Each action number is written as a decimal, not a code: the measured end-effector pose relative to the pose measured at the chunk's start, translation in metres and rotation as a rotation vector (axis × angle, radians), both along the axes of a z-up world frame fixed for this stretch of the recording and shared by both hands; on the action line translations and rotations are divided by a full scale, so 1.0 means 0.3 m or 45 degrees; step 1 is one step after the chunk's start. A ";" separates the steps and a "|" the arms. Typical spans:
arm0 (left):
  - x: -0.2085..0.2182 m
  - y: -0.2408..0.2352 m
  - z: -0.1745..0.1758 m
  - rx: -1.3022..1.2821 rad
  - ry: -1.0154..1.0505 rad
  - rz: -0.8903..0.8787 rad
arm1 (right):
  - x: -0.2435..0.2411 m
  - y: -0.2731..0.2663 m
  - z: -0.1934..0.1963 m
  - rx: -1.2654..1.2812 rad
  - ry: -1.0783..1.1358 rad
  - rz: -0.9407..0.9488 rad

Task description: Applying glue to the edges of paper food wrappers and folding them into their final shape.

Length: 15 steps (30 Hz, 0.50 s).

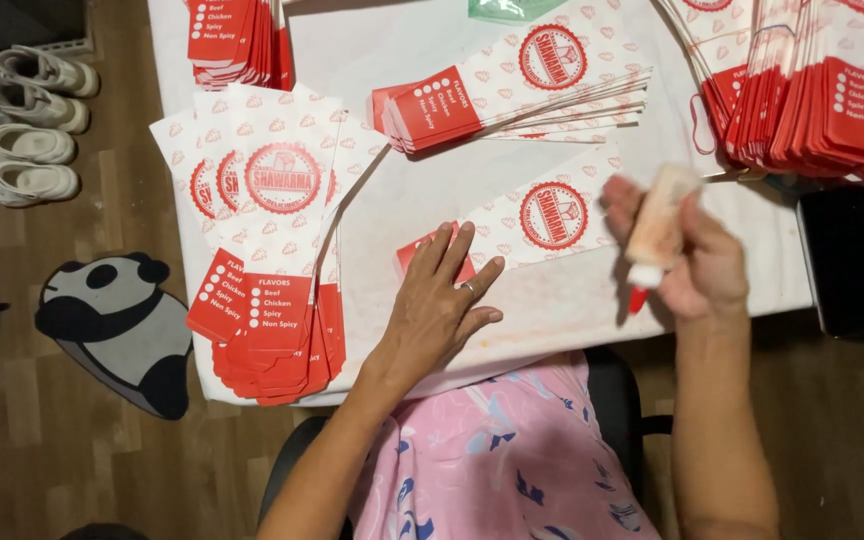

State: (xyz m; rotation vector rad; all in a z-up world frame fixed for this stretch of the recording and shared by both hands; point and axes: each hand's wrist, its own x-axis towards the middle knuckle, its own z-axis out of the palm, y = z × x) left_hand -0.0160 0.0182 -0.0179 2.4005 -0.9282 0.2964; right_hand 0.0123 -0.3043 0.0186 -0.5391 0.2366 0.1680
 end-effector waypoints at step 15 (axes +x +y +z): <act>-0.161 -0.039 0.045 0.768 0.111 0.799 | -0.036 -0.307 -0.055 -1.104 0.359 -0.389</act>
